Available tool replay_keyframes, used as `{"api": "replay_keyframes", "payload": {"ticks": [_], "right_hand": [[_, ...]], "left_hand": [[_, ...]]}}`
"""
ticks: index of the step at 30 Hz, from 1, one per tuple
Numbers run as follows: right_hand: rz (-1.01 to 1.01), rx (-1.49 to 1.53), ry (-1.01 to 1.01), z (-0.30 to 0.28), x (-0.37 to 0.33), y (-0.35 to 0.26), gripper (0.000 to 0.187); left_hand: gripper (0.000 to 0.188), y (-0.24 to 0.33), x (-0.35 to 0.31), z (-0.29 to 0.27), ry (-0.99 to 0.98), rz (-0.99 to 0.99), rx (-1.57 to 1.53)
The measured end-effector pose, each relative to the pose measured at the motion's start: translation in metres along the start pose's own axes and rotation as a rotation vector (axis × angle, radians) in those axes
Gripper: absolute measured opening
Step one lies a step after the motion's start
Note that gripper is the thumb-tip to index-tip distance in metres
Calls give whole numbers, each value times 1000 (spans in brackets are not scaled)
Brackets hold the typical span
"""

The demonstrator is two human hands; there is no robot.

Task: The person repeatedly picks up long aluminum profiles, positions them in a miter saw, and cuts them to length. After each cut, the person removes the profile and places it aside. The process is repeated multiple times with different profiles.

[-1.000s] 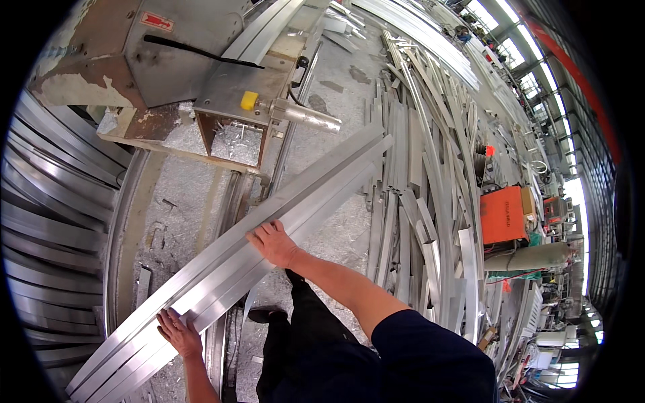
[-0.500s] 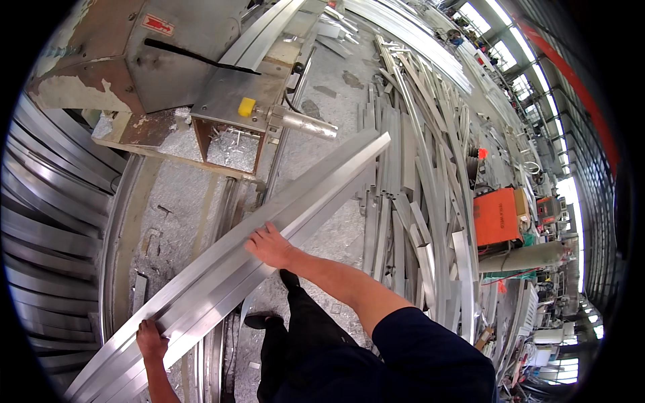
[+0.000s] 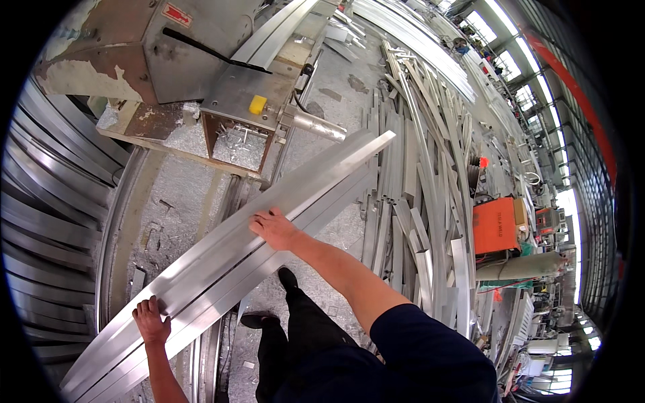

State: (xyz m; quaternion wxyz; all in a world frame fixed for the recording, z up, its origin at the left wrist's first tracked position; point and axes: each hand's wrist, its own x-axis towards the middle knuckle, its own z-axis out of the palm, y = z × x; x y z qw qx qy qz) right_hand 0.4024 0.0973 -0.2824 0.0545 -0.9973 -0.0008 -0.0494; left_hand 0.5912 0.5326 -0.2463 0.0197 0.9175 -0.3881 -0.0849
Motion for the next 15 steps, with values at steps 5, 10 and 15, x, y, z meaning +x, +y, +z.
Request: {"api": "replay_keyframes", "payload": {"ticks": [5,10,15], "right_hand": [[52,235,-48,2,-12,5,33],[106,169,93,11,-20,-5,36],[142,79,-50,10,-19,0,41]], "left_hand": [[52,-16,-10,25,-47,-30,-57],[50,-14,-7,27,-86,-92,-74],[47,-26,-12,37,-86,-111,-92]]}}
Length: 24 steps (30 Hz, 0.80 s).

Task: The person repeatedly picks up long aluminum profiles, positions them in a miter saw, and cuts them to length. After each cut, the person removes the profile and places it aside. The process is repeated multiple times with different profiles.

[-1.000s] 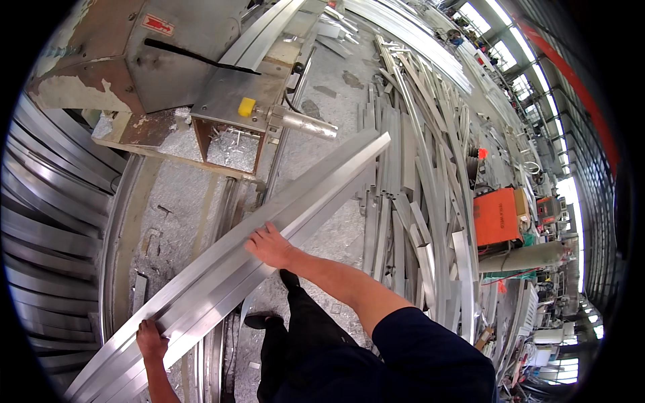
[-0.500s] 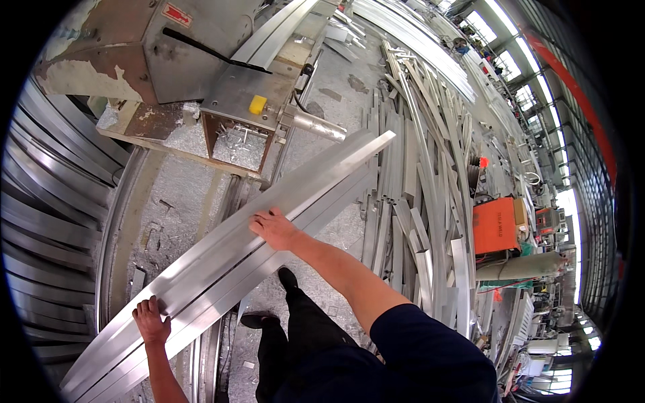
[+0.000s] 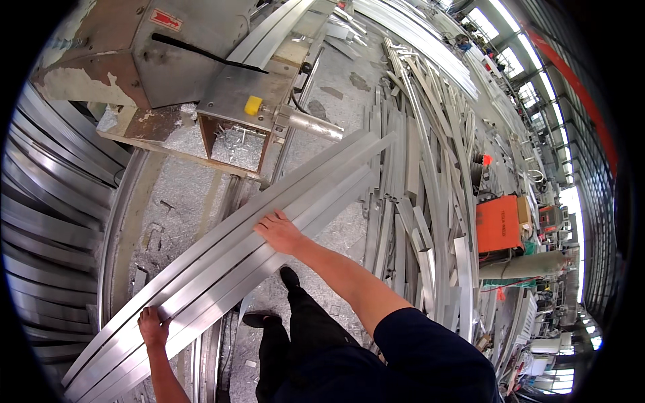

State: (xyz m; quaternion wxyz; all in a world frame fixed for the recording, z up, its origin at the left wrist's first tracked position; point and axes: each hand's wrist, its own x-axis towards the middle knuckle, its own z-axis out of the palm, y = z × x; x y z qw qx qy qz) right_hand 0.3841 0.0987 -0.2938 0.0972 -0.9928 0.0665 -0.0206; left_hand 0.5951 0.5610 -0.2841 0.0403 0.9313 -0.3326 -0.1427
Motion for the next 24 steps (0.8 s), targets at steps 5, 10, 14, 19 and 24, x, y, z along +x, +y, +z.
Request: {"api": "replay_keyframes", "payload": {"ticks": [5,10,14,19,24], "right_hand": [[17,23,29,-7,-4,6,37],[70,-30,-108,-64,-63,36,48],[158,-160,-258,-124,-122,68,58],[111,-108,-227,-127,-191,64,68],[-176,389,-369,-128,-145,-32,59]], "left_hand": [[47,3,-3,6,-23,18,129],[26,68,-35,-50,-92,280,28],[20,142,-78,-94,-78,439,-178],[21,186,-126,-152,76,526,-39],[13,193,-186,-265,243,472,314]]}}
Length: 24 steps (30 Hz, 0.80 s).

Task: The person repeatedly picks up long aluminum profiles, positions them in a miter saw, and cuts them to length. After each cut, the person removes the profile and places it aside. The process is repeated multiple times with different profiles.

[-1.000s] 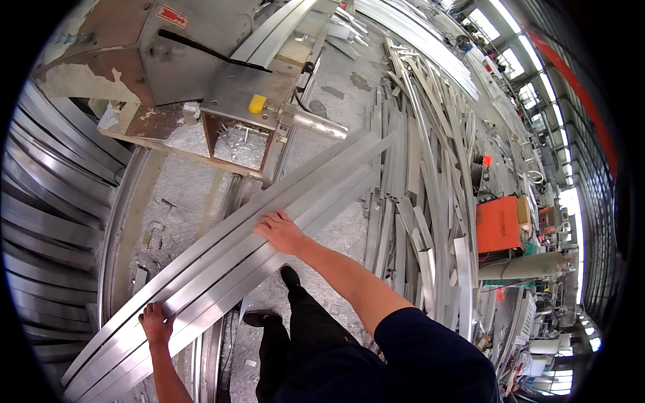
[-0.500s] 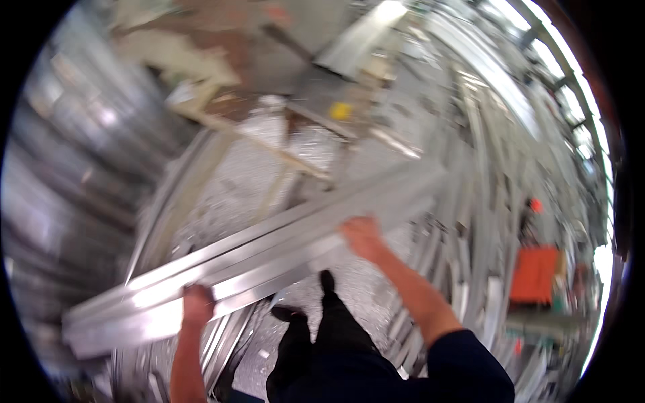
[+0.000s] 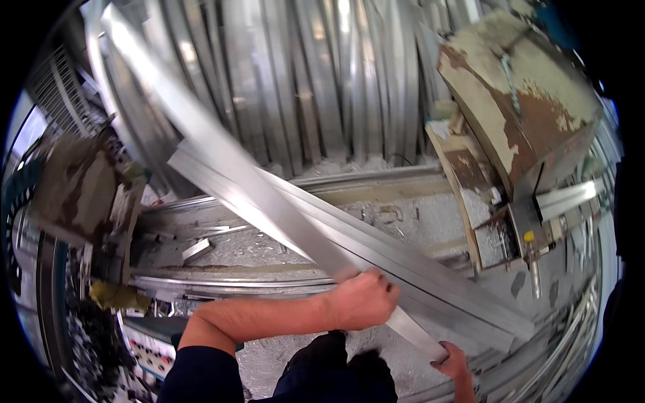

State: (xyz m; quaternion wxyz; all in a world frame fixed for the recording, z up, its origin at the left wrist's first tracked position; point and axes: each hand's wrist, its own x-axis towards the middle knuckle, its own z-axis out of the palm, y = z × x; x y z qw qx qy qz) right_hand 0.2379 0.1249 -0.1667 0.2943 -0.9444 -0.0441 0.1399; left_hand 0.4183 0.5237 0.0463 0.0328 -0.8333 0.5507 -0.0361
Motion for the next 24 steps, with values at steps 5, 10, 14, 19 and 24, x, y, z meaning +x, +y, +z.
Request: {"api": "replay_keyframes", "payload": {"ticks": [5,10,14,19,24], "right_hand": [[-84,195,178,14,16,-38,45],[-287,444,364,-37,-1,-104,33],[-407,550,418,-92,-37,-153,32],[-546,968,484,-138,-85,-192,50],[-675,875,787,-178,-122,-186,63]], "left_hand": [[16,22,-7,-154,285,44,380],[34,90,3,-134,1275,-77,-123],[69,174,14,19,628,-304,-737],[82,267,45,114,558,-337,-983],[64,282,68,118,684,-466,-900]]}}
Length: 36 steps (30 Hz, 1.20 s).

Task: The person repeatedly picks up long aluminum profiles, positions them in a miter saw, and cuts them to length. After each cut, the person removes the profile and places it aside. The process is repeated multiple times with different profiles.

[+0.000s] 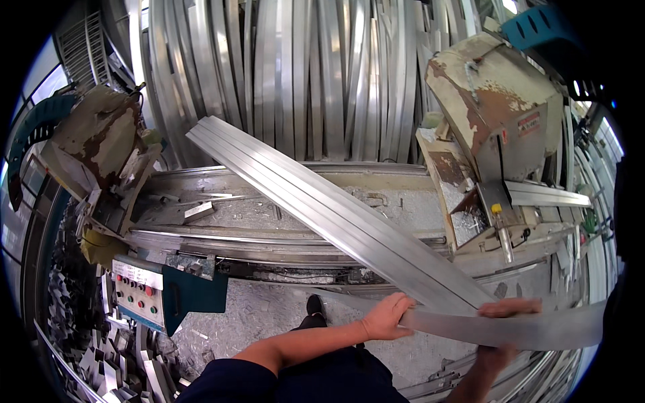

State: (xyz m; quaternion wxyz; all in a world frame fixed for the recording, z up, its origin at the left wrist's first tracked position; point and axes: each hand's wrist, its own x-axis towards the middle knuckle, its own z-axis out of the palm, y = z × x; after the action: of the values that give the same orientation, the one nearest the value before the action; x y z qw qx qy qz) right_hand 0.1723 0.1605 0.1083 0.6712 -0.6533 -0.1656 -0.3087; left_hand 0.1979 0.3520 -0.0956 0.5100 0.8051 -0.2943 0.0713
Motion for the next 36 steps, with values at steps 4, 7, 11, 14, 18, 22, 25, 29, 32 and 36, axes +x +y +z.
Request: {"api": "replay_keyframes", "payload": {"ticks": [4,7,11,14,18,22,25,29,32,36], "right_hand": [[-144,-314,309,-94,-9,-16,54],[-150,-496,502,-145,-22,-18,47],[-96,-696,678,-191,-38,-10,39],[-15,-772,735,-198,-48,16,34],[144,-758,720,-174,-66,76,28],[587,180,945,-67,-77,173,27],[723,351,974,66,-44,194,67],[715,263,969,39,-48,253,74],[800,407,981,-55,-72,297,71],[1000,324,1049,-42,-92,369,60]], "left_hand": [[55,13,3,-12,-2,-7,104],[55,10,-25,-52,-101,52,152],[52,1,-20,-126,-254,146,274],[50,-38,-2,-174,-358,192,379],[61,-98,36,-234,-285,137,695],[62,-96,98,-196,-313,211,738],[46,-125,124,-166,-307,342,792],[39,-212,146,-233,-438,242,733],[37,-302,146,-292,-527,82,835],[24,-385,158,-348,-621,-123,908]]}}
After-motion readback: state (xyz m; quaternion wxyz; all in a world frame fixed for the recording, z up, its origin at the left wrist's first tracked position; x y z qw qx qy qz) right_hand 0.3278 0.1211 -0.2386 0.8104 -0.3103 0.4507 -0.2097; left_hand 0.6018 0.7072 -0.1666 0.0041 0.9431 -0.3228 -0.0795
